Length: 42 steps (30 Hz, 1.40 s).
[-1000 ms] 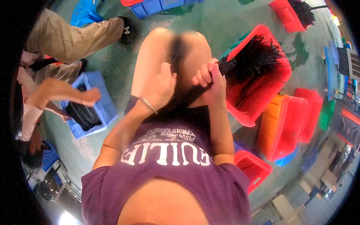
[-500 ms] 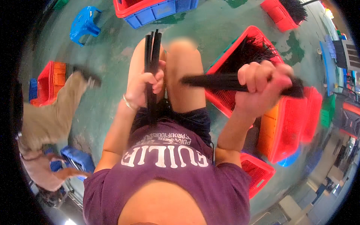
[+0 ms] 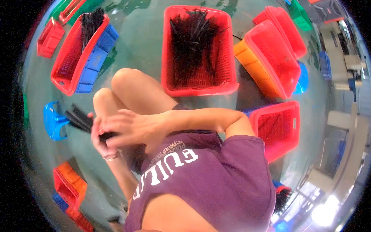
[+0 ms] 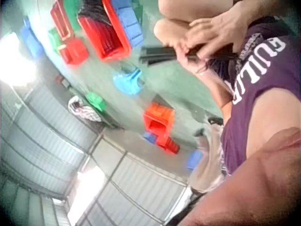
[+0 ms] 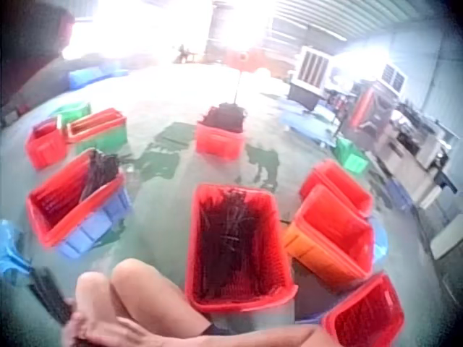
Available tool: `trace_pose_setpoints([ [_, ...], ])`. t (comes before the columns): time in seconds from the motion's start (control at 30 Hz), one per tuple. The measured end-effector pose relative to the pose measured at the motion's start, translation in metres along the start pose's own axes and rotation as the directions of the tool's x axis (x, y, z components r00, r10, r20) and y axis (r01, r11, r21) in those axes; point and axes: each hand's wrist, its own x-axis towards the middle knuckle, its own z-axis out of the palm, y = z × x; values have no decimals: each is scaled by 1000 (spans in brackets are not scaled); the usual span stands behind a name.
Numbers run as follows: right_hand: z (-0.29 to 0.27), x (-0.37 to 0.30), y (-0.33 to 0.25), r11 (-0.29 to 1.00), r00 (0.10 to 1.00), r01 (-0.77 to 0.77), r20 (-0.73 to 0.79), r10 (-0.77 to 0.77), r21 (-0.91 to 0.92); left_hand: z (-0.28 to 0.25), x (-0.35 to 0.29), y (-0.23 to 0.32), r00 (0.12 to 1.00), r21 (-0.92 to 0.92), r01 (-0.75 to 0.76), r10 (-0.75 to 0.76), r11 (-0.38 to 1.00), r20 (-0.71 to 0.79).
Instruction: The person sorts black plastic rods by hand, picking them from various crates, bundling them together while resting them against their lap, and placing them into a blue crate.
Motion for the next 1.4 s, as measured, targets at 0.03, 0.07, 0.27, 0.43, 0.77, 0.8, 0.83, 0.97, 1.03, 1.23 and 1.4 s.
trace_pose_setpoints([
  [0.03,0,-4,-1,980,992,-120,-19,125,157,1,-1,6,990,-157,-39,60,987,129],
  [0.07,-5,-8,2,910,967,-246,157,203,335,3,-3,9,968,-207,-53,101,977,228],
  [0.27,-24,-15,0,829,953,-276,29,301,486,20,-34,-41,923,264,-369,320,891,213],
  [0.43,8,-35,-27,770,759,-638,171,628,1,-22,-60,-60,959,185,-248,215,951,184],
  [0.77,45,-78,-33,819,834,-481,124,538,-314,-3,-88,-7,983,947,-177,-105,-268,154],
  [0.8,44,-79,-32,814,815,-476,180,550,-331,-1,-78,-22,899,935,-295,-389,-196,202],
  [0.83,38,-83,-33,850,843,-385,237,482,-359,-1,-71,-39,782,878,-454,-538,-149,314],
  [0.97,-21,-116,1,959,943,-285,179,281,-5,-11,-57,-63,741,685,-616,-581,-390,335],
  [1.03,-65,-146,52,858,808,-507,-298,508,85,-19,-57,-61,731,675,-619,-611,-403,306],
  [1.23,-105,-284,248,283,-239,-776,-678,695,564,-17,-46,-60,684,669,-628,-692,-397,231],
  [1.4,-75,-313,359,167,-368,-815,-717,591,555,-12,-29,-61,682,719,-602,-692,-347,236],
])
